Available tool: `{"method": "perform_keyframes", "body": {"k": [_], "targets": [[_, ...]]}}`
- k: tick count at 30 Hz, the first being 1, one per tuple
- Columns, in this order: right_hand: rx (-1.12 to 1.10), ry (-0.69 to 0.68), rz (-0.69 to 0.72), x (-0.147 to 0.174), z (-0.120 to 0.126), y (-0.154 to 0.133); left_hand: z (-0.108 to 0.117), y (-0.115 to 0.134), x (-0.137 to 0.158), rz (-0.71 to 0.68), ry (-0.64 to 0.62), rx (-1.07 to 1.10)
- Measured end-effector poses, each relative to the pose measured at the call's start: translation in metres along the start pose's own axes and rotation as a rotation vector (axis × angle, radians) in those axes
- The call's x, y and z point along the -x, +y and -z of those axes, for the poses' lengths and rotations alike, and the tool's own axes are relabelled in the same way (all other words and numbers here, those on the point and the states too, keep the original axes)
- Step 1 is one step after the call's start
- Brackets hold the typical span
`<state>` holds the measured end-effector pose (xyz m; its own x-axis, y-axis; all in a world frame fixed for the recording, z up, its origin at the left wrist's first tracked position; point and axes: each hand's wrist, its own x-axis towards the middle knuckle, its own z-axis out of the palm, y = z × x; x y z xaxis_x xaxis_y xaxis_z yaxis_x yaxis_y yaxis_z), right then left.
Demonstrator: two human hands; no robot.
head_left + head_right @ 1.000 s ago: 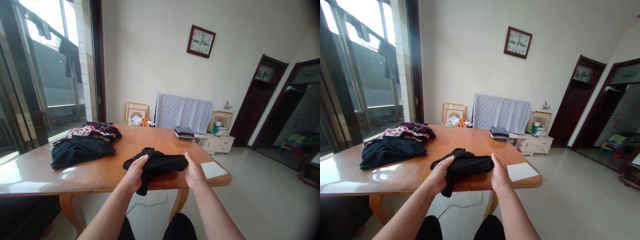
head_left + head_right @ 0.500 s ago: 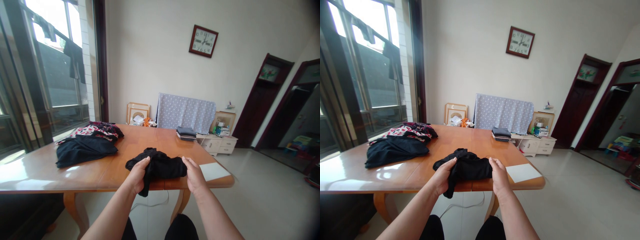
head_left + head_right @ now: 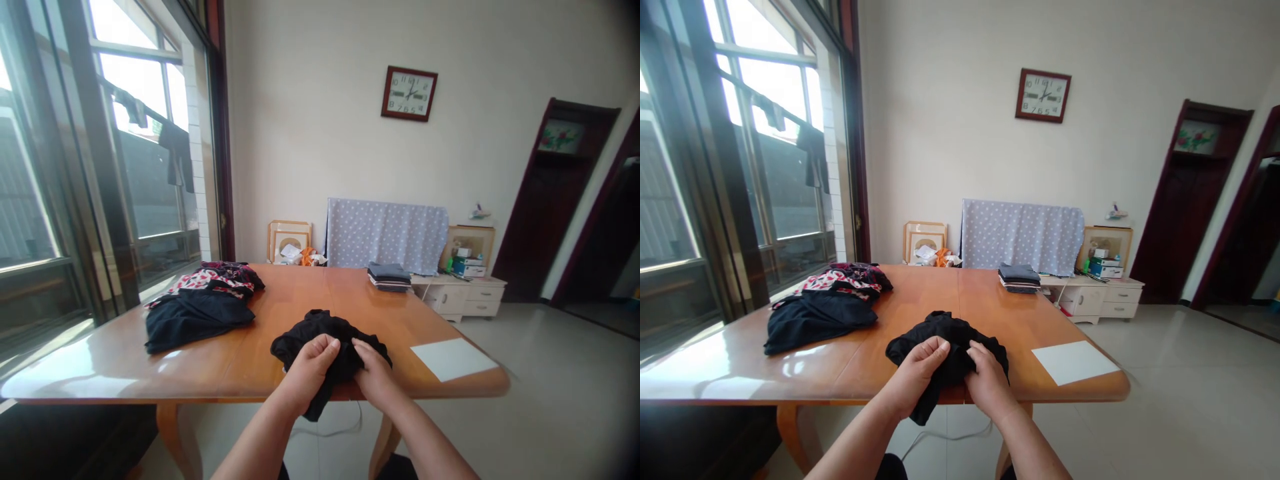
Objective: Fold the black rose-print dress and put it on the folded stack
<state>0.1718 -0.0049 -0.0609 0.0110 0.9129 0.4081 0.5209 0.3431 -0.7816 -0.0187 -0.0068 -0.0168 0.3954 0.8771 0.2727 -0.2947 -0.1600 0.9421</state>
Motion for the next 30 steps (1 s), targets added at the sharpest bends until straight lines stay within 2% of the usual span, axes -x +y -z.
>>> {"method": "perform_keyframes", "body": {"k": [5,8,11,14,17,20,23,25,28,30], "targets": [[-0.326,0.133,-0.205,-0.019,0.008,-0.017,0.007,-0.011,0.006,-0.281,0.096,-0.655],[-0.49,0.194,-0.219,-0.027,0.013,-0.032,0.01,-0.025,0.008,-0.377,0.08,-0.998],[-0.588,0.192,-0.217,-0.033,0.018,-0.042,0.017,-0.034,0.006,-0.408,0.152,-1.211],[-0.602,0.193,-0.198,-0.039,0.025,-0.045,0.035,-0.034,0.0,-0.426,0.319,-1.287],[-0.592,0.184,-0.203,-0.045,0.031,-0.043,0.062,-0.028,-0.01,-0.323,0.544,-1.17],[-0.613,0.077,-0.265,-0.051,0.034,-0.041,0.086,-0.022,-0.023,-0.136,0.637,-0.782],[-0.674,-0.096,-0.347,-0.057,0.033,-0.039,0.098,-0.021,-0.033,-0.02,0.548,-0.328],[-0.72,-0.134,-0.395,-0.063,0.031,-0.035,0.1,-0.022,-0.038,0.004,0.483,-0.139],[-0.728,-0.039,-0.441,-0.073,0.03,-0.023,0.101,-0.024,-0.044,0.093,0.445,0.01],[-0.662,0.045,-0.417,-0.083,0.03,-0.012,0.103,-0.026,-0.051,0.189,0.383,0.092]]}}
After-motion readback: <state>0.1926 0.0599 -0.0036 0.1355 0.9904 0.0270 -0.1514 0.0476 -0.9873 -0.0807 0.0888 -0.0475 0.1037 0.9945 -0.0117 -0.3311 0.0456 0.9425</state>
